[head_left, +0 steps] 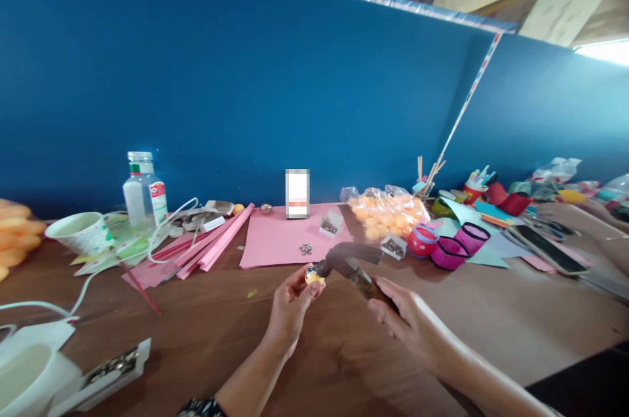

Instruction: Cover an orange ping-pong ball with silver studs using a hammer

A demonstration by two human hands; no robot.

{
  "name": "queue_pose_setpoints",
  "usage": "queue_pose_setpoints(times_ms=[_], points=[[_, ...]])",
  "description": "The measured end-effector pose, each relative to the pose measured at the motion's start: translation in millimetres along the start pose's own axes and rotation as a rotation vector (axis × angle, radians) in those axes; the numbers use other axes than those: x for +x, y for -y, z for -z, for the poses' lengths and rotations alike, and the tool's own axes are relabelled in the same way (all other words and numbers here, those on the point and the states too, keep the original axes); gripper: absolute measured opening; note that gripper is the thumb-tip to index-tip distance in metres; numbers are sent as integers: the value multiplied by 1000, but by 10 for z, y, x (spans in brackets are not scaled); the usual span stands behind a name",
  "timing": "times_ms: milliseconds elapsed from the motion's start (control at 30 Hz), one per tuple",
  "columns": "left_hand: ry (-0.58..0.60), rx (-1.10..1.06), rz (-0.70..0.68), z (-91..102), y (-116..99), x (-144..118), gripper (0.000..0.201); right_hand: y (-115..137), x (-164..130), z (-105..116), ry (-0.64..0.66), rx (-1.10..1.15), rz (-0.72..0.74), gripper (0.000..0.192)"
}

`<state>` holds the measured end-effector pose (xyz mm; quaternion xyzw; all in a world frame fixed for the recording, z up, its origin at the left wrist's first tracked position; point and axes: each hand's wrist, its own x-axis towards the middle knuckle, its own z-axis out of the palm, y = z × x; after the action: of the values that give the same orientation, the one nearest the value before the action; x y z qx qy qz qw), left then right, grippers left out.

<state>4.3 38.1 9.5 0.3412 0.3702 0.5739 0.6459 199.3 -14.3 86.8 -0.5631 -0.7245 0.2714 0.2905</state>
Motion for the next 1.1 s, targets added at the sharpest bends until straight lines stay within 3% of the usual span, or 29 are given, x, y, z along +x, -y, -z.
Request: queue_pose_setpoints(times_ms=[333, 667, 833, 1100], points=[[-37, 131, -33, 2, -6, 5, 49, -13, -14, -10, 22, -6, -8, 18], [-113, 524, -275, 48, 30, 2, 43, 112, -65, 56, 22, -101, 40, 14], [-122, 455, -283, 42, 41, 3, 40, 161, -76, 12, 49, -143, 44, 11], [-83, 312, -146, 28, 6, 18, 43, 72, -56, 22, 25, -90, 7, 20]])
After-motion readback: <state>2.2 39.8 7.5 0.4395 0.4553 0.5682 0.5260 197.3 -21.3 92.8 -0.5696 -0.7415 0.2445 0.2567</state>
